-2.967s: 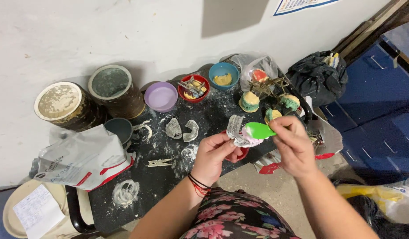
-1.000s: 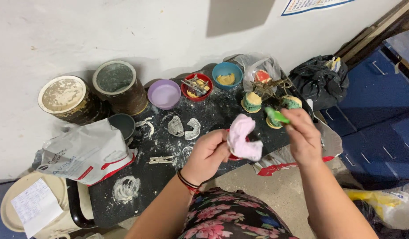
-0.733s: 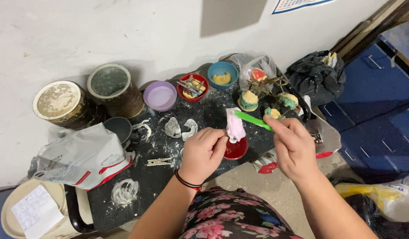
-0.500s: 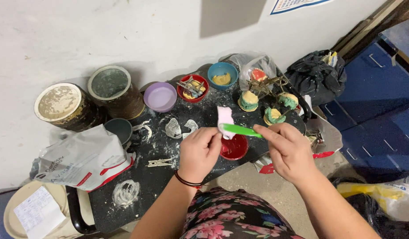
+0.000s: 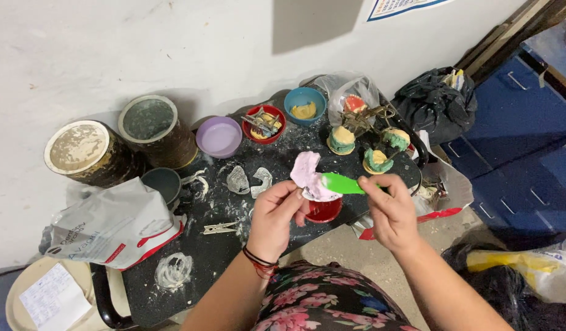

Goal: The person pours a white powder from a bag into a red bowl and mixes it with a green spatula. They then apply the resulting pink paste onto a small, foil-wrapped object using the spatula.

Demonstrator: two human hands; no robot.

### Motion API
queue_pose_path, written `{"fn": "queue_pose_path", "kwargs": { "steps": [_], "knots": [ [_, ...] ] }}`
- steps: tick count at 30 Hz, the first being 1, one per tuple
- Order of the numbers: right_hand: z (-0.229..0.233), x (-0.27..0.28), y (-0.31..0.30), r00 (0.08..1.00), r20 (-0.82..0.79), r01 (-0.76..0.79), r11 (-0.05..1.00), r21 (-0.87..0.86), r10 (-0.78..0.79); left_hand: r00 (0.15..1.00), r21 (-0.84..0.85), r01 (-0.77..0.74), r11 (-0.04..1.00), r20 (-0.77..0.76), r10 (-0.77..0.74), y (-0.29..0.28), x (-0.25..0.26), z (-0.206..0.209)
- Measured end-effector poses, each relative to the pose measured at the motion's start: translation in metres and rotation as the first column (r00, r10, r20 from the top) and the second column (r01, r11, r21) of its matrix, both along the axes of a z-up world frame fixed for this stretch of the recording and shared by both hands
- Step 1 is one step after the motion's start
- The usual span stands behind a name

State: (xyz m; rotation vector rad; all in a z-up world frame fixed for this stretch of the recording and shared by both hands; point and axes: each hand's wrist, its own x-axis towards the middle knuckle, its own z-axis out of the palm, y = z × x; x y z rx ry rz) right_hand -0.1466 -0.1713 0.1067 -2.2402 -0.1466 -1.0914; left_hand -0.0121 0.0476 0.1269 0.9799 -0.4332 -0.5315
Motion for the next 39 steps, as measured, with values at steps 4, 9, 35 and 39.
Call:
{"fn": "queue_pose_path", "kwargs": {
  "steps": [4,9,35,39],
  "knots": [
    [-0.013,-0.005,-0.006,1.000,-0.019,-0.020,0.997,0.074,0.022,0.990,-0.147,0.036,0.989,-0.132,-0.056,-0.001,-0.004,0.005],
    [-0.035,-0.009,-0.052,1.000,-0.014,0.008,1.000,-0.012,-0.008,0.982,-0.171,0.034,0.985,-0.179,-0.065,0.000,-0.001,-0.003],
    [-0.005,-0.018,-0.004,0.959,-0.070,0.251,0.936,-0.246,-0.275,0.955,0.102,-0.295,0.950,0.049,0.291,-0.003,0.022,-0.015],
    [0.026,-0.001,-0.001,0.992,-0.098,0.078,0.997,0.009,-0.077,0.993,0.011,-0.105,0.994,-0.055,0.106,-0.004,0.012,-0.008]
  ]
}}
